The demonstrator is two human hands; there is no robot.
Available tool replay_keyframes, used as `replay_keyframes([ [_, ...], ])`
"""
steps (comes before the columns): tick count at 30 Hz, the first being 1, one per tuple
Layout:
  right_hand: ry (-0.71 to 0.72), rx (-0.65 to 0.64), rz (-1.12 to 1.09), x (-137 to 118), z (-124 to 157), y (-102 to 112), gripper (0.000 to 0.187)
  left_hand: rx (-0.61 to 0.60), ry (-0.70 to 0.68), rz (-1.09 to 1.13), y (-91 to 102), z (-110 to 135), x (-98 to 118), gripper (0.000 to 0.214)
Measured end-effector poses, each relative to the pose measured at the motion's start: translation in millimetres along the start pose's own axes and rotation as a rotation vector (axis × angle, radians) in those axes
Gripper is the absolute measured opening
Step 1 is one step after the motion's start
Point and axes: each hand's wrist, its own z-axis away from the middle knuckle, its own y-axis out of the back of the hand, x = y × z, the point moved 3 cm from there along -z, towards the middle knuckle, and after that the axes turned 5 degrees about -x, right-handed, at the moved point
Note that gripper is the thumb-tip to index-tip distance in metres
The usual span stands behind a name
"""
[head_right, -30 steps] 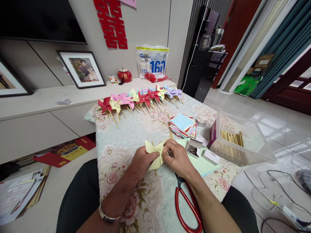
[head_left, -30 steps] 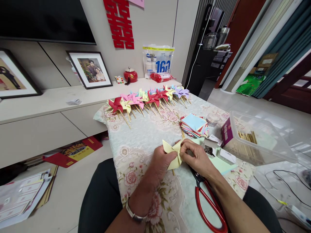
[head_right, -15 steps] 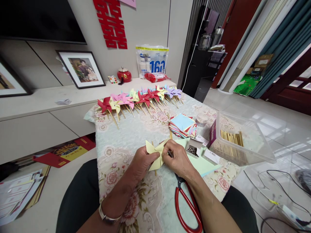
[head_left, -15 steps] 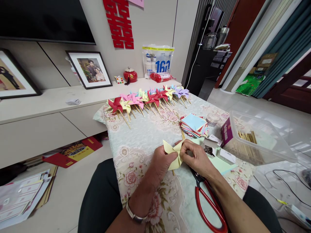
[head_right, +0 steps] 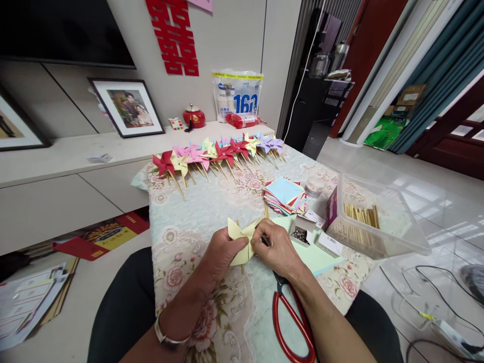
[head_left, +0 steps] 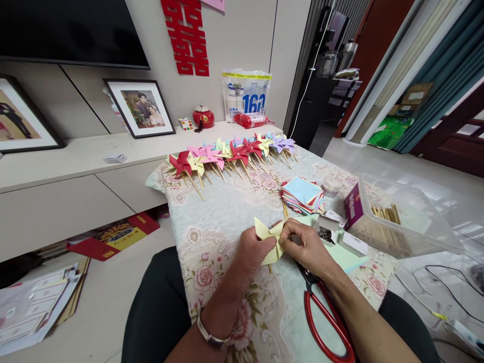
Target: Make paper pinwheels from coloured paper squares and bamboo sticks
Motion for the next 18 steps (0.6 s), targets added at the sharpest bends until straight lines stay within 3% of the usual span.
replay_keyframes([
  [3,-0.009,0.007,-0.051,1,0,1,0.011,0.004,-0.005,0.044,2.5,-1,1,0.012],
  [6,-0.051,0.092,-0.124,3,0,5,0.011,0.06,-0.015,0.104,10.1,-3,0,0.017],
  [9,-0.127,0.16,-0.059,5,3,9,0.015,0.126,-0.036,0.182,18.5,-5,0,0.022],
  [11,-0.131,0.109,0.053,2,4,9,0.015,0.165,-0.053,0.261,22.2,-5,0,0.022],
  [18,-0.032,-0.258,0.368,-9,12,2,0.019,0.255,-0.056,0.399,23.1,-1,8,0.021],
])
